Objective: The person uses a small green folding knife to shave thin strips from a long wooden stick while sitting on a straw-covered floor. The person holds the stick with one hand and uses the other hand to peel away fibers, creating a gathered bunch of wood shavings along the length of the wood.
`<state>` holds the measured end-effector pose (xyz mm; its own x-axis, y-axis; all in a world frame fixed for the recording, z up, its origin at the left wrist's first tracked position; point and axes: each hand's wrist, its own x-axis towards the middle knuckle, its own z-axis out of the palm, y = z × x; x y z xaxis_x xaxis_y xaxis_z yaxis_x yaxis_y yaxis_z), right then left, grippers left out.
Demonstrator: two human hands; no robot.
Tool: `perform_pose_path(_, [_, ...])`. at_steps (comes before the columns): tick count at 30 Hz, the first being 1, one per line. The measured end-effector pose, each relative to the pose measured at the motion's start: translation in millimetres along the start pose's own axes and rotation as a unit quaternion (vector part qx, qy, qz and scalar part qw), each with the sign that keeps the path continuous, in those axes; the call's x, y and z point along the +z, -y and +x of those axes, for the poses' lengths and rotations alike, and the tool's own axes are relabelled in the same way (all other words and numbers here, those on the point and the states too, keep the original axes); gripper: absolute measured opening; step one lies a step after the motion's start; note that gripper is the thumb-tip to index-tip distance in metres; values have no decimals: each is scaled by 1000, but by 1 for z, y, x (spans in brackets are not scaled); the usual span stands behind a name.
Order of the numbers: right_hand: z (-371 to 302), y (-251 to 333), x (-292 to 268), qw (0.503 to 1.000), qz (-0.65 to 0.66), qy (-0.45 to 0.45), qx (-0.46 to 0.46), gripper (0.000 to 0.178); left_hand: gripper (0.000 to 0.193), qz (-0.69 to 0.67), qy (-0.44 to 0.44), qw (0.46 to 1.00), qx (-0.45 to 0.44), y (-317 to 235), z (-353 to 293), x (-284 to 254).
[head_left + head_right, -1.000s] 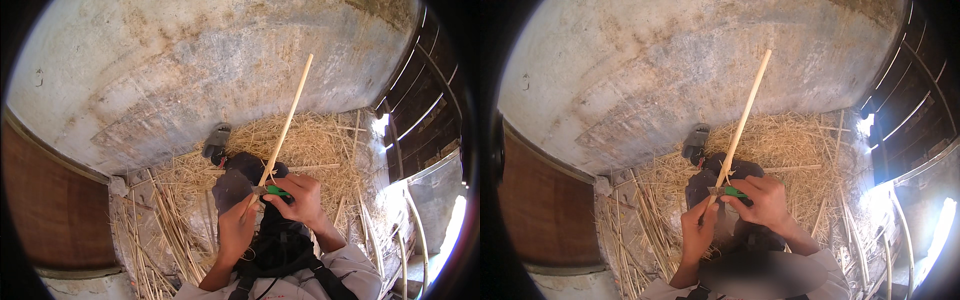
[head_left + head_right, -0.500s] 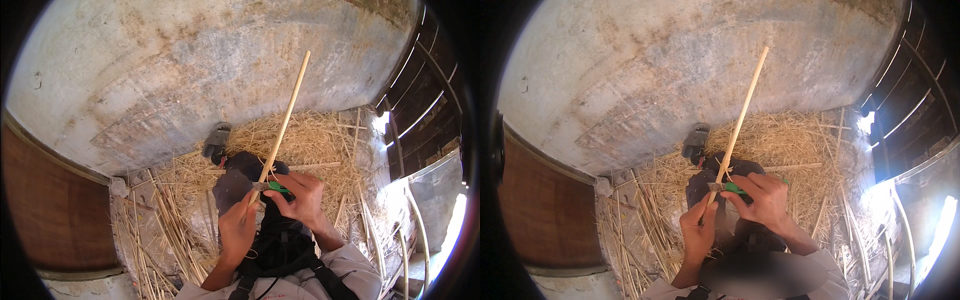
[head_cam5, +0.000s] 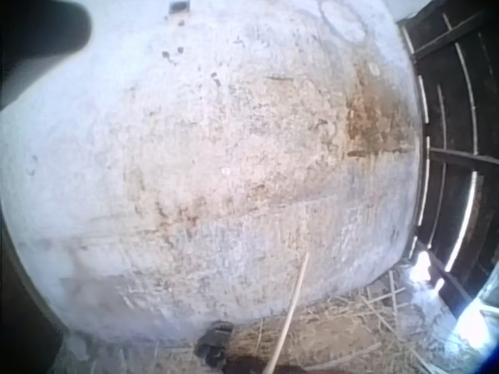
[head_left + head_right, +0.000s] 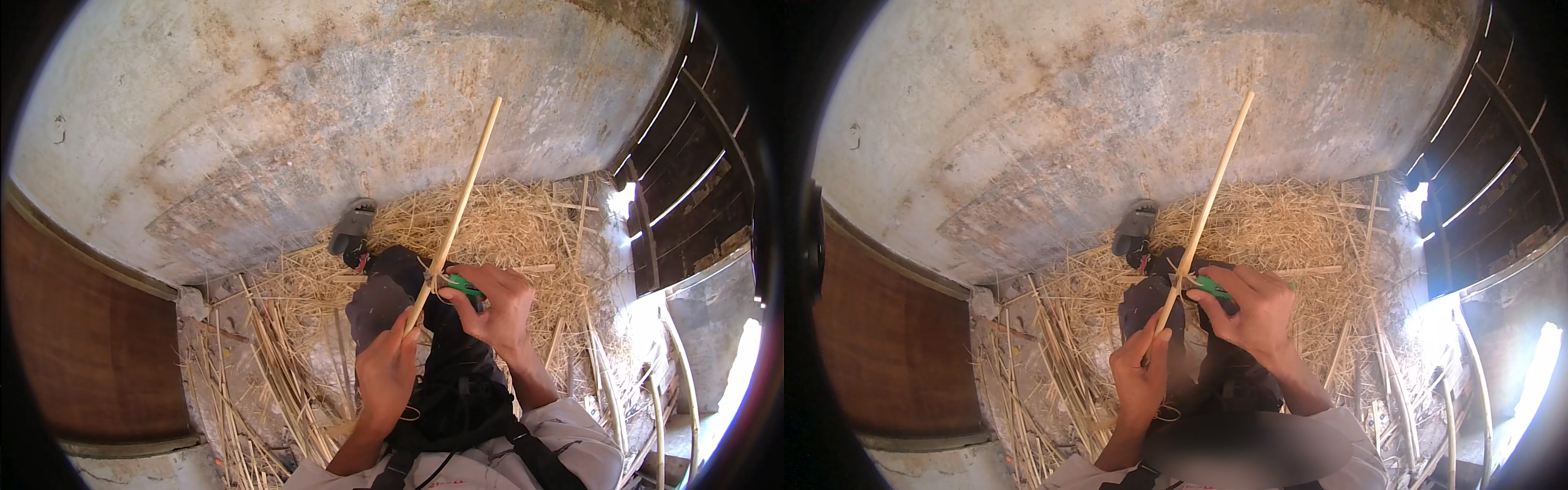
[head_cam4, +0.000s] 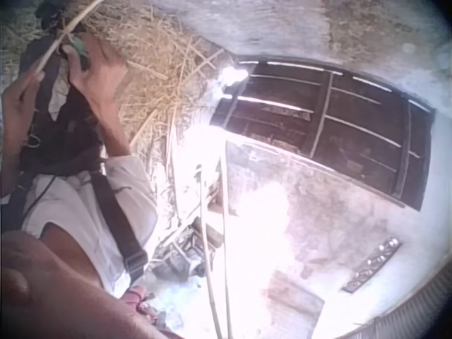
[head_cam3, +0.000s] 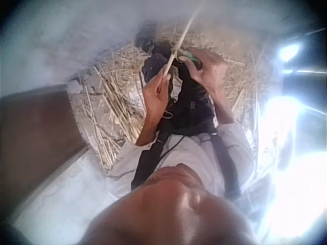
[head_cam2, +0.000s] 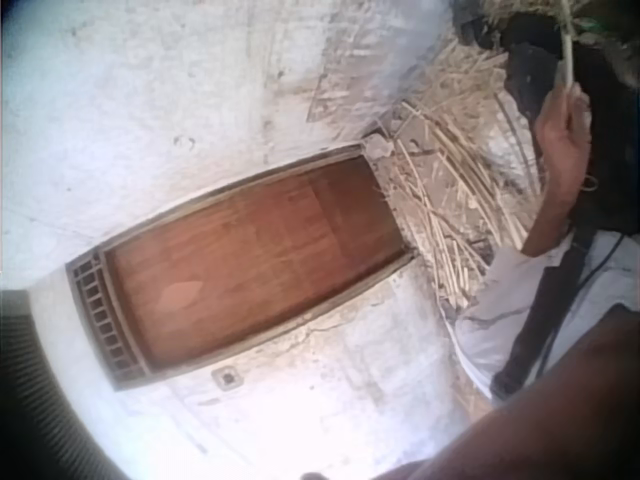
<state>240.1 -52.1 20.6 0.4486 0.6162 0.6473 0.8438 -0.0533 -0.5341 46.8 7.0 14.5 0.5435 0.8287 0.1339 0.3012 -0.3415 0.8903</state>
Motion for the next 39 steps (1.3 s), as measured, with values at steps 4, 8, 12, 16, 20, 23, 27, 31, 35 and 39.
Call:
perform_pose_path(4, [3,0,6,998,58,12,20,26,36,-13,-12,999,30,6,2,0])
perform_pose_path(8, [3,-8,8,973,194,69,103,30,35,-47,15,999,-5,0,5,-8])
perform_pose_path(12, [3,-17,5,939,276,153,136,32,33,-93,5,995,-24,1,4,-6])
perform_pose_path(16, [-9,-11,9,976,186,108,36,29,32,-95,-15,995,-16,2,5,-4])
perform_pose_path(20, [-13,-9,9,991,83,87,-53,31,31,-86,-32,996,-5,3,6,-4])
perform_pose_path(23, [-14,-10,11,991,93,70,-62,35,31,-75,-31,997,8,3,5,-4])
perform_pose_path(27, [-13,-11,11,992,87,58,-76,36,32,-72,-36,997,5,4,3,-4])
perform_pose_path(31, [-10,-11,9,992,71,52,-86,37,31,-73,-43,996,18,1,2,-4])
perform_pose_path(35, [-11,-11,11,994,58,37,-85,37,30,-69,-49,996,22,-3,3,-4])
perform_pose_path(39, [-11,-8,10,995,48,32,-77,36,30,-72,-54,996,22,-5,3,-3])
